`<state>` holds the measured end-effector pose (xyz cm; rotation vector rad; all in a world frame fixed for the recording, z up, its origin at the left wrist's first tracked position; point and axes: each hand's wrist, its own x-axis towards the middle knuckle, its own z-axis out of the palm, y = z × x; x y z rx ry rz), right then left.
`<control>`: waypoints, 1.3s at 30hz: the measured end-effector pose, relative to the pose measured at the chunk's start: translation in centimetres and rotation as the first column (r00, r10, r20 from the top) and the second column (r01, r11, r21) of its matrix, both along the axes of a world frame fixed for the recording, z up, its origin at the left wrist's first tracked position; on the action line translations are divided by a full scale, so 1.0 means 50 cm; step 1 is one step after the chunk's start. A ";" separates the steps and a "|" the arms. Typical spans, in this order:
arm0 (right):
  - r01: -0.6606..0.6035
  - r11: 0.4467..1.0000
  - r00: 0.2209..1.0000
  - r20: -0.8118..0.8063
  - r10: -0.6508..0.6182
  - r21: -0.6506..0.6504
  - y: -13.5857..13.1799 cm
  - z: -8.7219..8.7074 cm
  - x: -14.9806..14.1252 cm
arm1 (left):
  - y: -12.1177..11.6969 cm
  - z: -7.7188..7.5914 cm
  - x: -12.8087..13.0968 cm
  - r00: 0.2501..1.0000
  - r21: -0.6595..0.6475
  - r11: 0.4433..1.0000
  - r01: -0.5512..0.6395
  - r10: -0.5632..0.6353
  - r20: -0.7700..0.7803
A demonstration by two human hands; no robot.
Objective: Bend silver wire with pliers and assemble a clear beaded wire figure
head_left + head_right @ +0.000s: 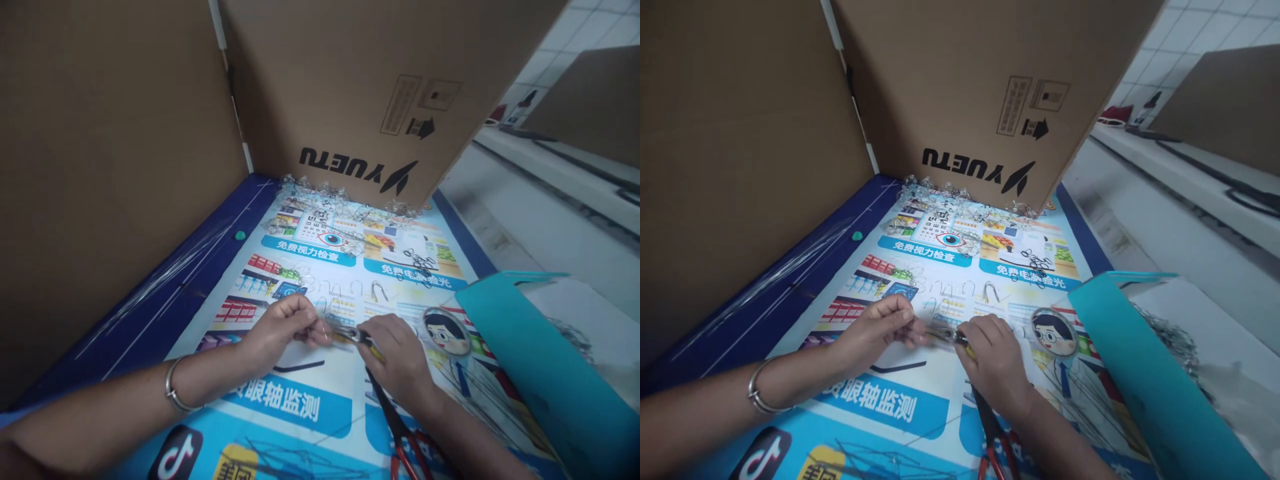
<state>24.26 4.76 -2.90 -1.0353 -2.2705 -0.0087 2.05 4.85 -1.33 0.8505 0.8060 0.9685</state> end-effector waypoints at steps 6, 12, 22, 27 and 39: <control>-0.046 0.960 0.964 0.266 -0.030 0.277 -0.010 0.027 0.001 | -0.001 0.003 0.000 0.999 -0.026 1.000 -0.003 0.002 -0.042; -0.087 0.931 0.932 0.359 -0.050 0.355 -0.013 0.024 0.007 | -0.001 0.005 -0.002 0.999 -0.022 1.000 0.022 -0.023 -0.042; -0.104 0.913 0.950 0.312 -0.027 0.396 -0.016 0.022 0.002 | -0.002 0.003 0.000 0.996 -0.100 0.994 0.041 -0.048 -0.077; -0.123 0.915 0.946 0.323 -0.009 0.384 -0.016 0.022 0.004 | 0.000 0.001 -0.001 0.994 -0.112 0.993 0.040 -0.050 -0.094; -0.121 0.963 0.918 0.396 0.015 0.242 -0.014 0.030 -0.002 | 0.002 0.013 -0.004 0.955 0.123 0.984 0.129 -0.090 -0.283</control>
